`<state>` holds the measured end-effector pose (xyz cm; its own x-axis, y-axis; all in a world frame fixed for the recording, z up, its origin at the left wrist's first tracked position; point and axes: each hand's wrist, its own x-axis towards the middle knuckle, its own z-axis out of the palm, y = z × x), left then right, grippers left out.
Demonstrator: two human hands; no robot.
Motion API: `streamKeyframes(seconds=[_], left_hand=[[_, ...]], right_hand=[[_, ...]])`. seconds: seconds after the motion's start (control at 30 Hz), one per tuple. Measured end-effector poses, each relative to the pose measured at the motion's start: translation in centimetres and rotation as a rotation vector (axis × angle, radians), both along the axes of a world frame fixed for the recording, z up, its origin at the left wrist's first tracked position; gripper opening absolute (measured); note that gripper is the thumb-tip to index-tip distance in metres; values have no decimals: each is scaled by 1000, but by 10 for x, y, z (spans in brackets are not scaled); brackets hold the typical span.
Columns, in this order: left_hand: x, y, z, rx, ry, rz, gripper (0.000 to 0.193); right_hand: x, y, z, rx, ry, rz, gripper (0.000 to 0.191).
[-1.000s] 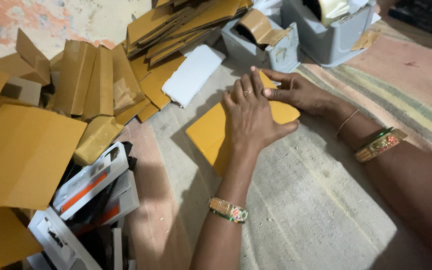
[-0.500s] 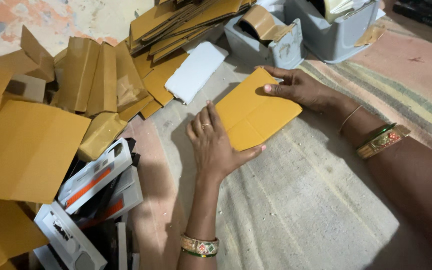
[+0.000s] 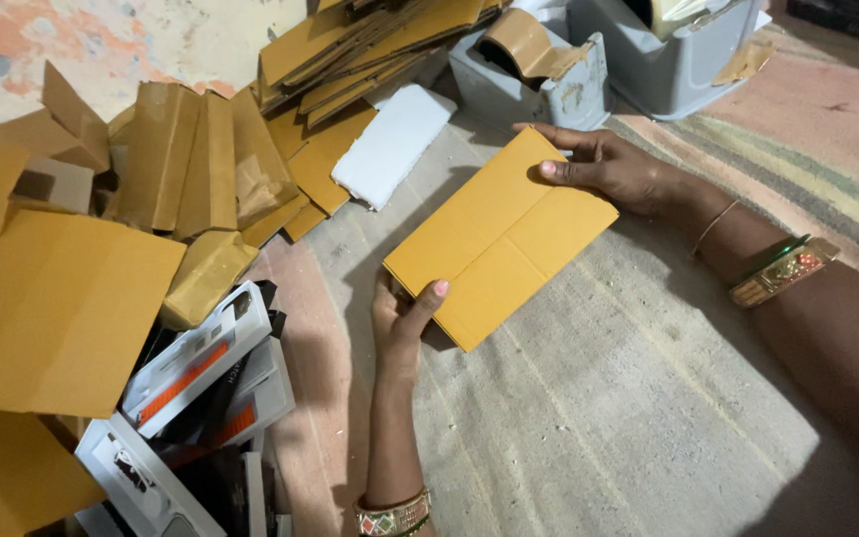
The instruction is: The person picks up flat yellow cardboard mailer boxes one at a time from a pile, folds the side flaps inward, presses the bottom flaps closed, and stacks the assembled boxes with the finished pile. They work on a soft fabric surface and handle each box by hand.
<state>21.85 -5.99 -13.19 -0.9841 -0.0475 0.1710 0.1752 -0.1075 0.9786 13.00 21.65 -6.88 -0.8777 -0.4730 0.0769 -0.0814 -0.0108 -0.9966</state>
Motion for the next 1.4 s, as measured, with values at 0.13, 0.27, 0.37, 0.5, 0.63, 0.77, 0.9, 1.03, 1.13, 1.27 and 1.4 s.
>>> streamKeyframes(seconds=[0.13,0.27,0.37,0.5,0.63,0.77,0.9,1.03,1.13,1.27,1.4], left_hand=[[-2,-5,-7,32,-71,-16,68],[-5,-7,-12,136,-93,-52,70],[-7,-10,-14,113,-92,-50,72],[-9,-13,-18,124,-120,-58,75],[-11,-18,-22,80,-159,-69,79],[-10,-20,-27,142,-194,-57,79],[-14,-18,-30,162,-152,-64,76],[-14,-16,-29,182,-132,-53,72],[-12,-13,-26,197,-139,-50,68],[-10,-8,-18,167,-146,-21,67],[-7,-4,-10,157,-136,-16,67]], right_hand=[[1,-8,0,89,-15,-73,65],[3,-14,-4,585,309,-264,65],[7,-21,-7,919,841,-390,66],[30,-43,-16,1061,1048,-158,73],[56,-83,-35,944,1217,49,96],[58,-90,-46,844,1290,74,103],[45,-81,-43,911,1150,87,99],[35,-68,-36,1025,1108,-23,100],[25,-59,-29,1100,1064,-95,100],[9,-45,-15,1117,957,-179,102],[2,-29,-5,1014,663,-171,100]])
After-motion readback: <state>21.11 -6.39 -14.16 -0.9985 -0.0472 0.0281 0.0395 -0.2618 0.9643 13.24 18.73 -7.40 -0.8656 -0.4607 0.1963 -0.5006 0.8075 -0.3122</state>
